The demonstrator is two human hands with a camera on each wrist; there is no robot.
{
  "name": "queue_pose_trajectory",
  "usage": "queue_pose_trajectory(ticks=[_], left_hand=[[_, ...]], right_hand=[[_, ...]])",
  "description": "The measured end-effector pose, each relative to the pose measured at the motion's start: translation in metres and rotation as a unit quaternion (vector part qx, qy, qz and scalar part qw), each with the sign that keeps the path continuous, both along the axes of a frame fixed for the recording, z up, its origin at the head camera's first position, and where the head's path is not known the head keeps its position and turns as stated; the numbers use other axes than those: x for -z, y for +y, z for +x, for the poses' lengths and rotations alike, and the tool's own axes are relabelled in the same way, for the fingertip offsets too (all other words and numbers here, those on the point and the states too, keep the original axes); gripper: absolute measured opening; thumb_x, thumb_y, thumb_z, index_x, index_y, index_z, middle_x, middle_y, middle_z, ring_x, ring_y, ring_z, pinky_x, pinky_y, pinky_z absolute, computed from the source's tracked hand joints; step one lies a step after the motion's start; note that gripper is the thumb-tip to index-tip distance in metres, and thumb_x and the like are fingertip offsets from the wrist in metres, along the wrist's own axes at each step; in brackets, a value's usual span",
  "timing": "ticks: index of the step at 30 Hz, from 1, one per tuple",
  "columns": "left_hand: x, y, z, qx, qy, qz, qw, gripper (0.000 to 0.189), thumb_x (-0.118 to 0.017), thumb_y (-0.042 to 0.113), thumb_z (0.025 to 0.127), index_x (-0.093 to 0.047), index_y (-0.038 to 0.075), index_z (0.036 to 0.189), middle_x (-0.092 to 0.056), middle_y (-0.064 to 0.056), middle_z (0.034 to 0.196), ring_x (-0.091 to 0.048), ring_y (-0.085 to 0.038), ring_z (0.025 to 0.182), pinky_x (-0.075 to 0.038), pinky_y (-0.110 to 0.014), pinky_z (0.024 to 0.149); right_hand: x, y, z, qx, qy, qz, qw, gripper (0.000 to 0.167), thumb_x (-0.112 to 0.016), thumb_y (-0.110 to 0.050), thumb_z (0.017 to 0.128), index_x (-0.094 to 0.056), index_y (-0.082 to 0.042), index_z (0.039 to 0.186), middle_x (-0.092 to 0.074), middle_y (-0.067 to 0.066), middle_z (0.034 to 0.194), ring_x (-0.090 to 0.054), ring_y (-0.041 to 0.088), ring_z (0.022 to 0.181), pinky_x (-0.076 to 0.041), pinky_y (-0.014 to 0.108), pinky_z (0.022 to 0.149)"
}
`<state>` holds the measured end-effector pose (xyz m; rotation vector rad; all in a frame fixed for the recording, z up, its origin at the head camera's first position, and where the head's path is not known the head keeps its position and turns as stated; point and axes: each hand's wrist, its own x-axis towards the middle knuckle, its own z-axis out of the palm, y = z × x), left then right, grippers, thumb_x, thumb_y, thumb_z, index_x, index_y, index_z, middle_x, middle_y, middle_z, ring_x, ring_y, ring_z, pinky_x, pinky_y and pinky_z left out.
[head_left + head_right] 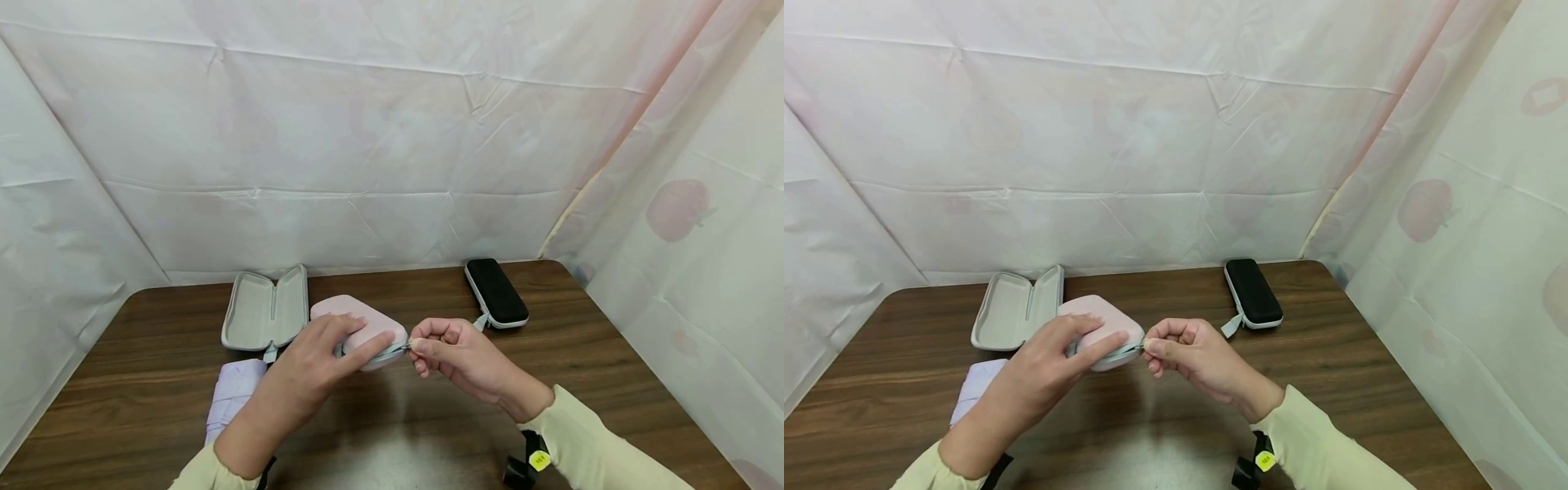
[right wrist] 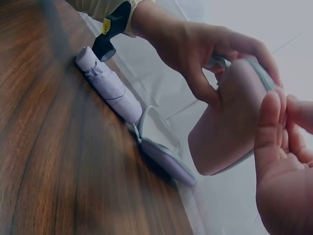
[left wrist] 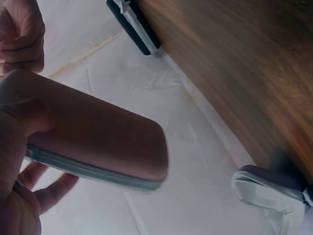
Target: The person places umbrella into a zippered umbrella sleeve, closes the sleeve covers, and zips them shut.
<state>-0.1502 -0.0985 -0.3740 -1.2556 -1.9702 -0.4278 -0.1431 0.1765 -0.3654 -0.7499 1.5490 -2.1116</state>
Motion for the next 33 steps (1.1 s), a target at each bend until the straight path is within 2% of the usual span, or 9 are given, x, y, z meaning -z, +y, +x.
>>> queue_pose_trajectory(ticks=[5,9,11,15,19,22,27,30,33], left_hand=[[-0.002,0.003,0.003,-0.033,0.007,-0.019,0.9993,0.055,-0.046,-0.001,0.099,-0.059,0.025,0.145,-0.059,-0.014,0.119,-0.061,-0.034,0.096,-0.053,-0.050,0.081],[-0.002,0.002,0.004,-0.034,-0.003,-0.015,0.9993,0.055,-0.052,0.000,0.096,-0.057,0.022,0.146,-0.060,-0.014,0.123,-0.062,-0.035,0.101,-0.053,-0.052,0.086],[-0.002,0.000,0.003,-0.021,-0.015,-0.002,0.9997,0.060,-0.063,-0.004,0.090,-0.056,0.017,0.145,-0.060,-0.013,0.126,-0.062,-0.035,0.108,-0.053,-0.052,0.091],[0.000,-0.005,-0.003,0.007,-0.028,0.027,0.9992,0.078,-0.083,-0.009,0.068,-0.055,0.007,0.139,-0.060,-0.012,0.131,-0.063,-0.033,0.114,-0.054,-0.048,0.094],[0.005,-0.013,-0.008,0.007,-0.043,0.047,0.9980,0.086,-0.089,-0.009,0.057,-0.055,0.007,0.134,-0.061,-0.010,0.129,-0.065,-0.029,0.107,-0.055,-0.044,0.090],[0.008,-0.017,-0.011,0.020,-0.049,0.060,0.9968,0.082,-0.087,-0.009,0.060,-0.057,0.007,0.135,-0.062,-0.011,0.129,-0.065,-0.029,0.105,-0.054,-0.044,0.089],[0.008,-0.021,-0.016,0.047,-0.030,0.069,0.9961,0.062,-0.075,0.000,0.079,-0.060,0.008,0.139,-0.062,-0.016,0.132,-0.066,-0.031,0.106,-0.054,-0.043,0.091],[0.010,-0.024,-0.015,0.045,-0.033,0.062,0.9966,0.065,-0.076,0.000,0.077,-0.060,0.010,0.139,-0.061,-0.016,0.134,-0.066,-0.032,0.107,-0.053,-0.045,0.091],[0.011,-0.028,-0.014,0.032,-0.050,0.048,0.9971,0.079,-0.082,-0.004,0.067,-0.059,0.011,0.141,-0.059,-0.015,0.137,-0.065,-0.033,0.110,-0.053,-0.047,0.092]], right_hand=[[-0.001,-0.004,0.004,0.037,0.001,0.021,0.9991,0.008,-0.059,-0.006,0.104,-0.065,-0.001,0.104,-0.066,0.004,0.091,-0.065,0.009,0.080,-0.056,0.023,0.074],[-0.002,-0.006,0.005,0.051,0.005,0.026,0.9983,0.008,-0.058,-0.006,0.105,-0.063,-0.001,0.104,-0.066,0.006,0.092,-0.066,0.010,0.081,-0.057,0.024,0.075],[-0.002,-0.004,0.004,0.050,0.008,0.018,0.9986,0.008,-0.056,-0.006,0.106,-0.063,-0.002,0.104,-0.065,0.005,0.093,-0.065,0.010,0.082,-0.057,0.024,0.076],[-0.003,0.002,0.000,0.037,0.004,-0.013,0.9992,0.012,-0.051,-0.005,0.107,-0.063,-0.005,0.105,-0.065,0.003,0.095,-0.063,0.008,0.083,-0.056,0.024,0.077],[-0.003,0.008,-0.005,0.017,-0.006,-0.044,0.9989,0.016,-0.049,-0.004,0.108,-0.065,-0.008,0.106,-0.066,0.000,0.096,-0.063,0.008,0.083,-0.054,0.023,0.078],[-0.004,0.012,-0.008,-0.002,-0.006,-0.059,0.9982,0.019,-0.047,-0.003,0.108,-0.065,-0.009,0.107,-0.065,0.000,0.096,-0.061,0.008,0.082,-0.052,0.022,0.078],[-0.005,0.017,-0.013,-0.024,0.001,-0.064,0.9977,0.021,-0.045,-0.003,0.109,-0.064,-0.010,0.109,-0.065,-0.001,0.097,-0.061,0.008,0.083,-0.051,0.021,0.076],[-0.006,0.019,-0.016,-0.031,0.006,-0.066,0.9974,0.021,-0.045,-0.003,0.109,-0.065,-0.010,0.109,-0.065,-0.001,0.097,-0.061,0.007,0.083,-0.051,0.020,0.076],[-0.007,0.022,-0.019,-0.039,0.011,-0.069,0.9968,0.023,-0.043,-0.001,0.109,-0.065,-0.010,0.108,-0.064,-0.002,0.096,-0.061,0.006,0.083,-0.051,0.020,0.076]])
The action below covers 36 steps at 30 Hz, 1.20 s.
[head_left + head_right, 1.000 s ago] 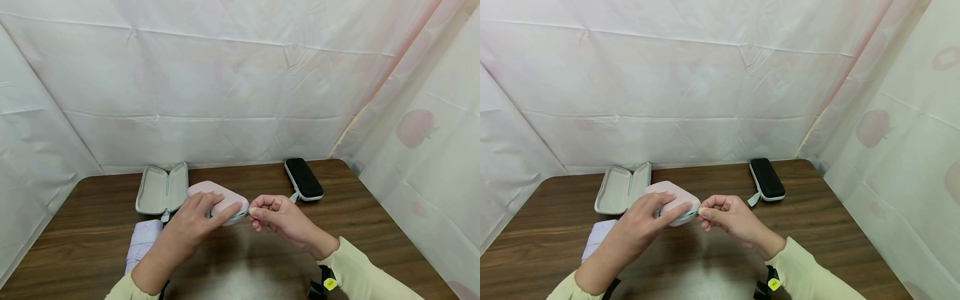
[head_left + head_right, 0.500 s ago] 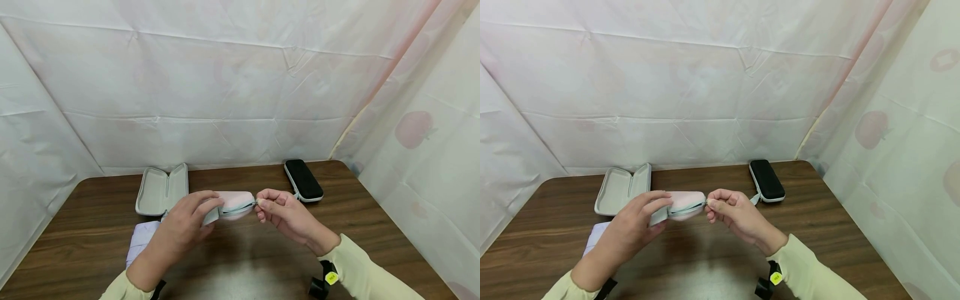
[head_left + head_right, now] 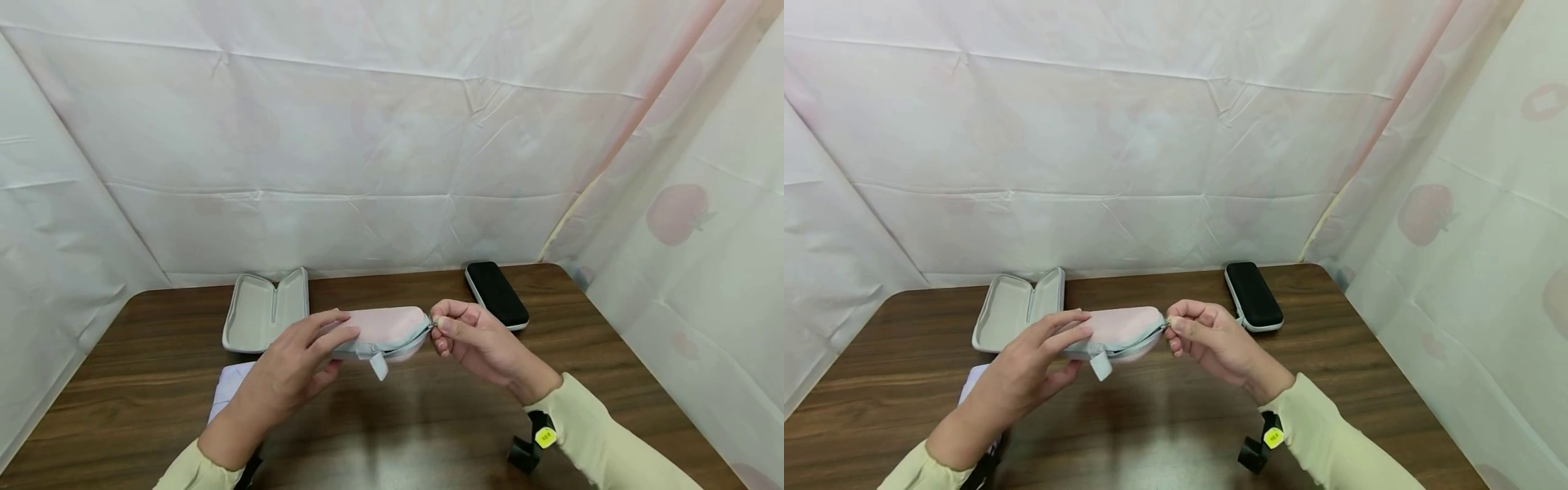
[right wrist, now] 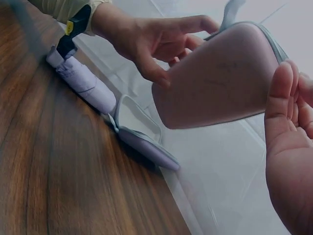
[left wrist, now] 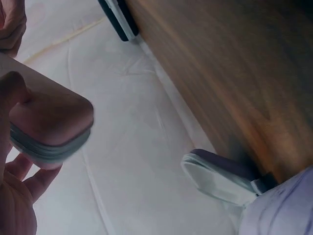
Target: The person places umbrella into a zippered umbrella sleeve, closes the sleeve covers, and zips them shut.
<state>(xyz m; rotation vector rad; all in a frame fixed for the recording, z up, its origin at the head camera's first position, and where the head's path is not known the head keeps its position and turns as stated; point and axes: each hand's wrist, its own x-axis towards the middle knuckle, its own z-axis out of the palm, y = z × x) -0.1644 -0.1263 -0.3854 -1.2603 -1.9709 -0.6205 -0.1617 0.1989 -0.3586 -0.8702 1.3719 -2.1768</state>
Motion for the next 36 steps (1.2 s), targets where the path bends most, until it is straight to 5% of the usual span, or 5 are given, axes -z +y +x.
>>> queue_pose_trajectory(ticks=[3,10,21,26,36], left_hand=[[0.002,-0.001,0.000,-0.010,0.001,-0.006,0.9999,0.079,-0.080,-0.005,0.068,-0.058,0.011,0.142,-0.059,-0.015,0.139,-0.065,-0.033,0.112,-0.053,-0.047,0.093],[-0.004,0.003,-0.001,-0.022,0.063,0.017,0.9976,0.043,-0.044,0.012,0.100,-0.064,0.013,0.138,-0.063,-0.017,0.133,-0.066,-0.035,0.110,-0.054,-0.052,0.088],[-0.006,0.002,0.002,-0.038,0.073,0.020,0.9964,0.040,-0.040,0.017,0.107,-0.066,0.016,0.137,-0.064,-0.017,0.131,-0.067,-0.036,0.107,-0.055,-0.054,0.084],[-0.002,-0.001,0.001,-0.047,0.054,0.001,0.9974,0.043,-0.044,0.013,0.103,-0.063,0.018,0.142,-0.062,-0.017,0.135,-0.066,-0.036,0.110,-0.055,-0.055,0.086],[0.002,0.001,0.006,-0.088,0.005,-0.085,0.9925,0.096,-0.086,-0.006,0.069,-0.050,0.025,0.152,-0.056,-0.010,0.141,-0.064,-0.034,0.113,-0.055,-0.051,0.090]], right_hand=[[0.000,0.003,-0.002,-0.003,-0.001,-0.004,1.0000,0.023,-0.043,-0.001,0.109,-0.065,-0.010,0.108,-0.064,-0.002,0.096,-0.061,0.006,0.083,-0.051,0.020,0.076],[0.000,0.004,-0.005,-0.001,-0.005,-0.010,0.9999,0.023,-0.044,-0.001,0.109,-0.066,-0.009,0.108,-0.066,-0.001,0.098,-0.061,0.007,0.085,-0.052,0.019,0.077],[0.001,0.002,0.000,0.036,-0.001,0.028,0.9990,0.019,-0.048,-0.004,0.108,-0.066,-0.008,0.106,-0.065,0.001,0.097,-0.062,0.008,0.084,-0.052,0.021,0.077],[0.002,-0.002,0.005,0.050,0.023,0.047,0.9974,0.016,-0.050,-0.003,0.107,-0.066,-0.007,0.105,-0.065,0.003,0.097,-0.063,0.010,0.084,-0.053,0.023,0.077],[-0.002,-0.015,0.013,0.074,0.053,0.062,0.9939,0.009,-0.055,0.002,0.104,-0.064,-0.001,0.104,-0.067,0.009,0.095,-0.065,0.012,0.084,-0.057,0.025,0.078]])
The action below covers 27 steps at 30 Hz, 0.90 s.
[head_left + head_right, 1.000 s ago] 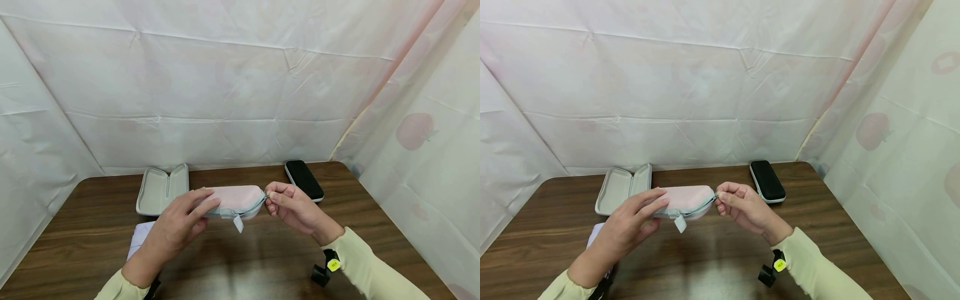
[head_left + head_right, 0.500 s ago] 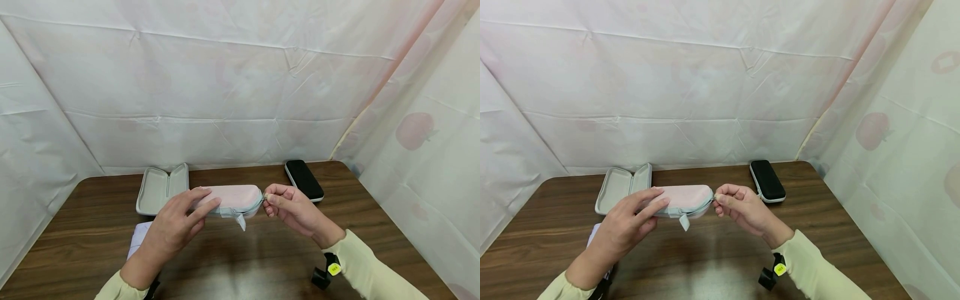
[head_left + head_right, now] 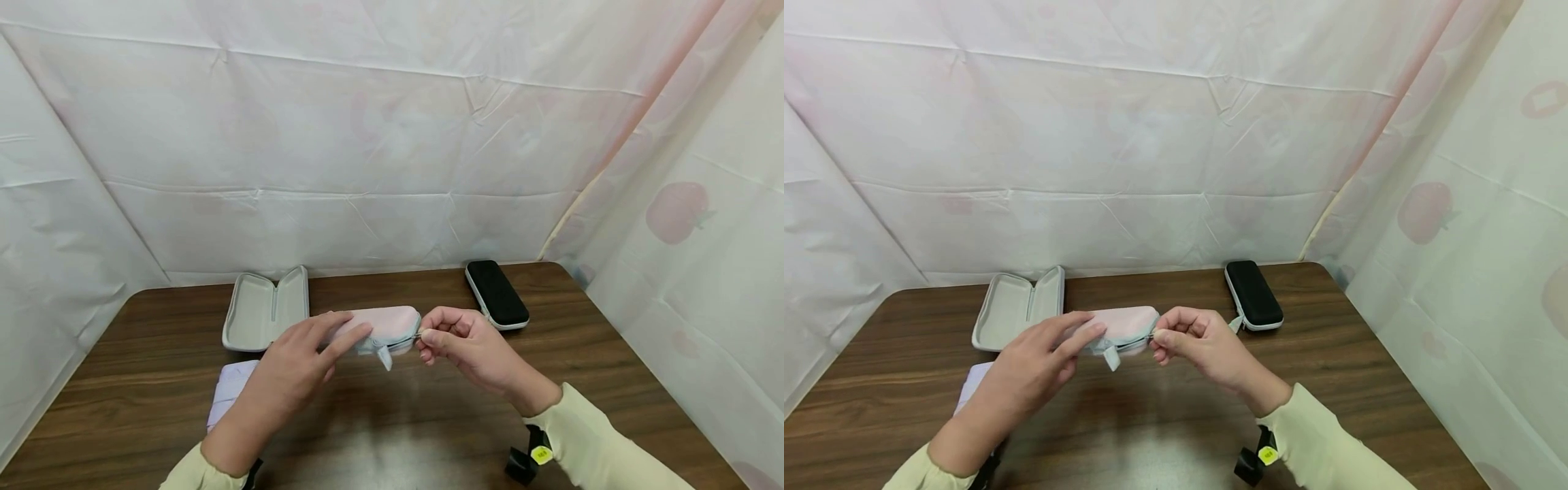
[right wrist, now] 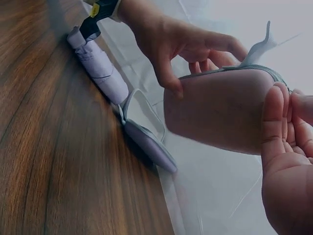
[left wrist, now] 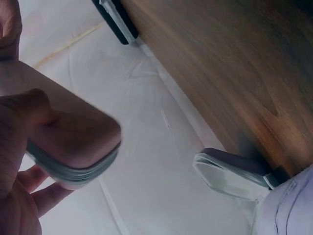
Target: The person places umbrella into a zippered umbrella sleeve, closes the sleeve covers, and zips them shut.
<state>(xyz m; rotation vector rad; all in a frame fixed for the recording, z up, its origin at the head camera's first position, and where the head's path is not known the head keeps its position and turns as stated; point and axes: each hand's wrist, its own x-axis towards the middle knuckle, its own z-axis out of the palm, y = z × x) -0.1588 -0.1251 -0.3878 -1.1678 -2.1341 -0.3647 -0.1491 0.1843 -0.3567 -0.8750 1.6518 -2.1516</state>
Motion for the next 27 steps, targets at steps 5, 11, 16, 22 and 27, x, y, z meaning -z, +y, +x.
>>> queue_pose_trajectory(ticks=[5,11,16,22,27], left_hand=[[0.000,0.004,0.002,-0.002,0.012,-0.024,0.9996,0.090,-0.078,-0.008,0.078,-0.048,0.032,0.152,-0.054,-0.010,0.143,-0.063,-0.034,0.114,-0.058,-0.052,0.084],[-0.002,0.005,0.003,0.016,0.037,-0.006,0.9992,0.058,-0.052,0.005,0.094,-0.056,0.034,0.144,-0.054,-0.014,0.143,-0.060,-0.037,0.118,-0.057,-0.053,0.084],[-0.008,0.006,0.006,0.015,0.059,0.010,0.9981,0.057,-0.042,0.003,0.096,-0.059,0.034,0.141,-0.057,-0.015,0.140,-0.061,-0.041,0.117,-0.056,-0.054,0.086],[-0.013,0.009,0.009,0.002,0.074,0.008,0.9972,0.058,-0.042,0.000,0.096,-0.060,0.031,0.142,-0.059,-0.016,0.138,-0.062,-0.041,0.114,-0.056,-0.054,0.087],[-0.017,0.013,0.011,-0.016,0.104,-0.003,0.9944,0.059,-0.033,-0.003,0.101,-0.061,0.028,0.142,-0.061,-0.016,0.137,-0.064,-0.041,0.108,-0.056,-0.052,0.088]], right_hand=[[0.000,-0.003,0.001,0.004,0.005,0.009,0.9999,0.006,-0.057,0.000,0.103,-0.063,0.001,0.103,-0.067,0.010,0.093,-0.064,0.013,0.083,-0.056,0.026,0.076],[0.001,-0.001,0.002,0.004,0.005,0.002,1.0000,0.008,-0.054,0.001,0.104,-0.062,0.001,0.104,-0.066,0.010,0.095,-0.064,0.012,0.085,-0.056,0.026,0.078],[-0.001,-0.003,0.004,0.016,-0.005,0.008,0.9998,0.006,-0.057,0.000,0.104,-0.063,0.001,0.103,-0.067,0.011,0.095,-0.065,0.012,0.084,-0.057,0.026,0.077],[-0.003,-0.007,0.007,0.062,-0.016,0.034,0.9974,0.006,-0.061,-0.002,0.102,-0.063,0.004,0.101,-0.066,0.011,0.092,-0.066,0.013,0.081,-0.058,0.027,0.076],[-0.005,-0.011,0.010,0.125,-0.011,0.080,0.9889,0.015,-0.066,-0.006,0.100,-0.063,0.008,0.101,-0.067,0.018,0.091,-0.067,0.015,0.079,-0.060,0.032,0.076]])
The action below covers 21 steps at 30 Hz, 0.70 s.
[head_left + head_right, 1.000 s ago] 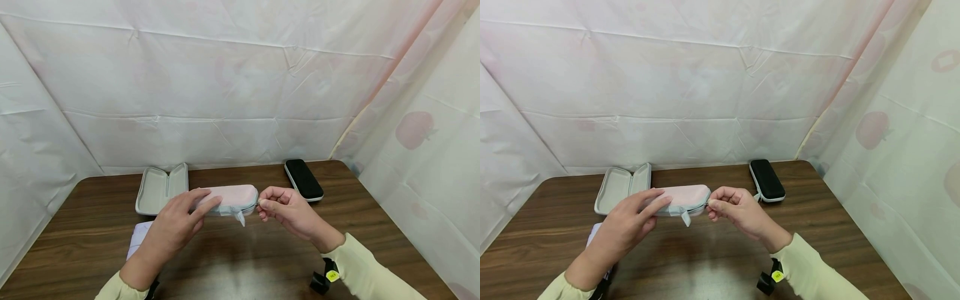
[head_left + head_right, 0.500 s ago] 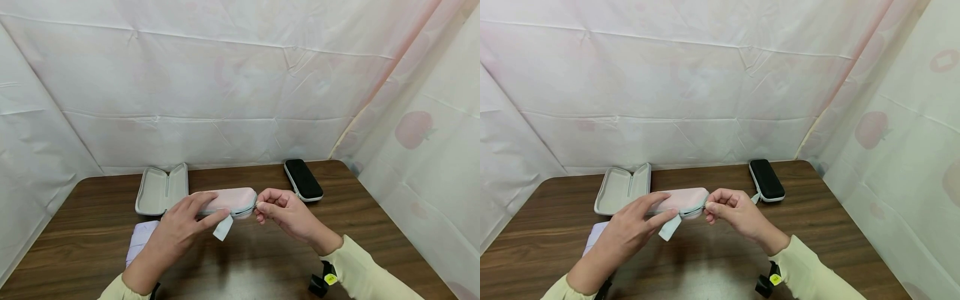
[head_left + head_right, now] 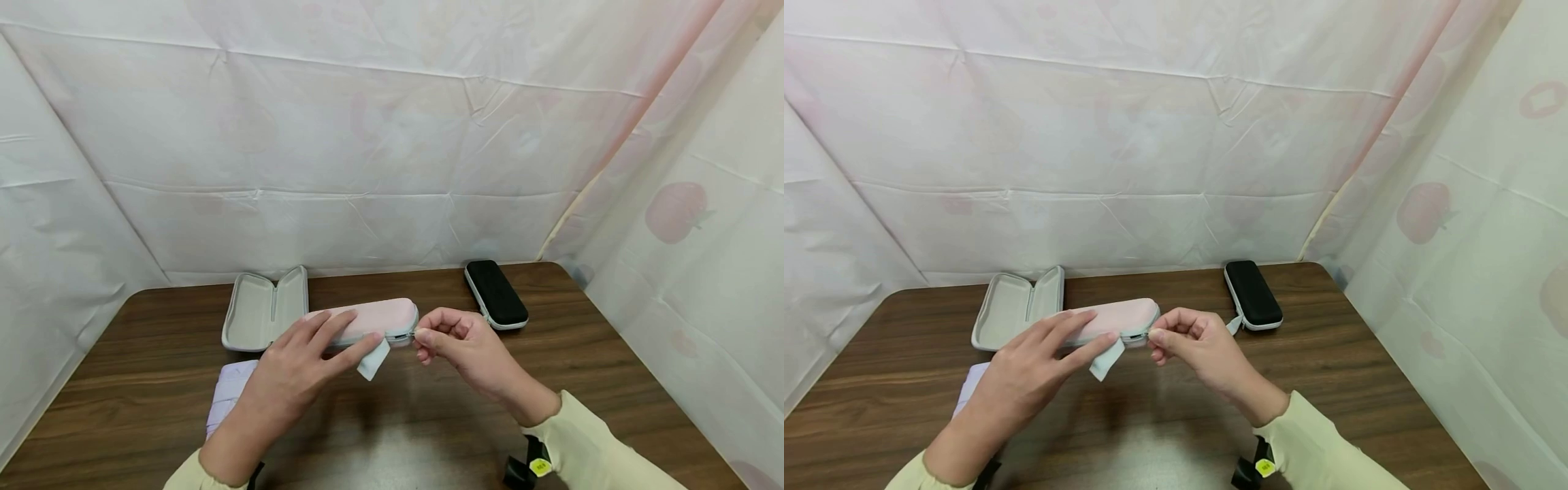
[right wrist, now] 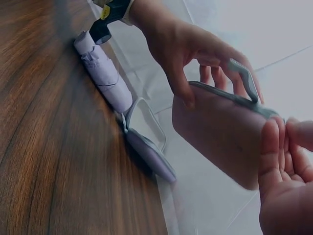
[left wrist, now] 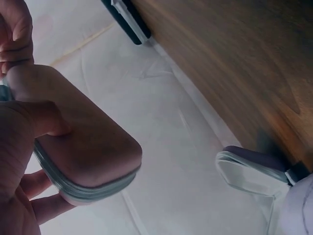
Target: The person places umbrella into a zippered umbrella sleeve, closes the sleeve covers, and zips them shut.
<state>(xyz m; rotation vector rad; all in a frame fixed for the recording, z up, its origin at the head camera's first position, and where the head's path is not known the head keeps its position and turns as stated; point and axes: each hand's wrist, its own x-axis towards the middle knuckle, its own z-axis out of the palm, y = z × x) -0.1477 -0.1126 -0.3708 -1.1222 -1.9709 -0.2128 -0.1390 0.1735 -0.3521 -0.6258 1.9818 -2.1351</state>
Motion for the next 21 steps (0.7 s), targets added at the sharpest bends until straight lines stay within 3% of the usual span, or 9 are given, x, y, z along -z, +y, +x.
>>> queue_pose_trajectory(ticks=[4,12,21], left_hand=[[-0.002,0.003,0.001,-0.018,0.024,-0.008,0.9995,0.060,-0.031,-0.004,0.102,-0.062,0.028,0.142,-0.062,-0.016,0.137,-0.064,-0.041,0.106,-0.055,-0.051,0.090],[-0.003,0.007,0.001,-0.027,0.055,-0.013,0.9980,0.061,-0.036,-0.007,0.098,-0.063,0.027,0.140,-0.064,-0.015,0.134,-0.065,-0.040,0.102,-0.056,-0.050,0.087],[-0.003,0.008,0.002,-0.035,0.066,-0.013,0.9971,0.061,-0.036,-0.009,0.098,-0.063,0.027,0.140,-0.065,-0.015,0.132,-0.066,-0.040,0.102,-0.056,-0.050,0.086]], right_hand=[[-0.001,-0.004,0.004,0.045,0.015,0.032,0.9984,0.015,-0.070,-0.009,0.098,-0.067,0.006,0.100,-0.067,0.024,0.090,-0.068,0.017,0.076,-0.061,0.037,0.075],[-0.001,-0.015,0.012,0.082,0.034,0.036,0.9954,0.013,-0.073,-0.009,0.096,-0.069,0.004,0.099,-0.067,0.027,0.091,-0.067,0.016,0.071,-0.060,0.032,0.068],[0.006,-0.027,0.017,0.134,0.079,0.044,0.9868,0.010,-0.075,-0.007,0.094,-0.070,0.001,0.092,-0.068,0.010,0.081,-0.063,0.015,0.066,-0.058,0.030,0.062]])
